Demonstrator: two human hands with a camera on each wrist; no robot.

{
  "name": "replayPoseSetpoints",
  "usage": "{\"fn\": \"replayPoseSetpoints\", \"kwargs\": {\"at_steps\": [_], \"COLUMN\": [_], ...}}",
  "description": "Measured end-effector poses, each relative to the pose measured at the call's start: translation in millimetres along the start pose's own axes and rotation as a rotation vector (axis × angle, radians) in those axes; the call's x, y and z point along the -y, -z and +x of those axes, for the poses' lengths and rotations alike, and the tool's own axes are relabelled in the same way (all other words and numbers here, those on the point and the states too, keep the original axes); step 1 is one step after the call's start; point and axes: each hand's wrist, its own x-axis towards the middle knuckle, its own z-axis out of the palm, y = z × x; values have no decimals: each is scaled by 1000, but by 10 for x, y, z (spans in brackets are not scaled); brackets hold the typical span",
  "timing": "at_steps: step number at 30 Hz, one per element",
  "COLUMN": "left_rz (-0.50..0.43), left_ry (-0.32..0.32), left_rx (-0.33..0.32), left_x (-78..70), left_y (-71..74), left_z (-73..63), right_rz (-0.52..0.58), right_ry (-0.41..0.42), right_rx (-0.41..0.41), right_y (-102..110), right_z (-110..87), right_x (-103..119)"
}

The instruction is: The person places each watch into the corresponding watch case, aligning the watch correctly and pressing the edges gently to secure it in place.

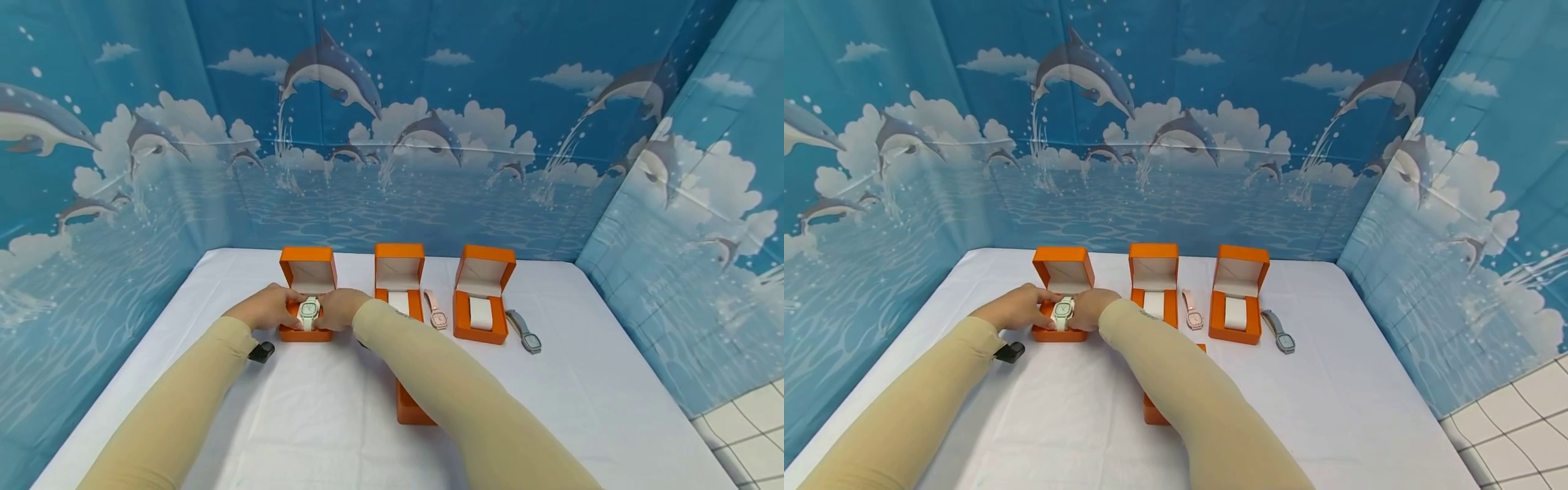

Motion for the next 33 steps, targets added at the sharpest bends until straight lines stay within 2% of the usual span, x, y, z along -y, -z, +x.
{"fn": "replayPoseSetpoints", "kwargs": {"at_steps": [17, 22, 33], "left_rz": [5, -8, -38], "left_ry": [9, 22, 8], "left_rx": [5, 8, -6], "left_x": [-11, 15, 95], "left_y": [10, 0, -27], "left_z": [-9, -6, 5], "right_rz": [20, 13, 5], "right_ry": [18, 19, 19], "right_rx": [-9, -18, -30], "right_y": [-15, -21, -5], "right_z": [31, 50, 8], "right_x": [-32, -40, -41]}}
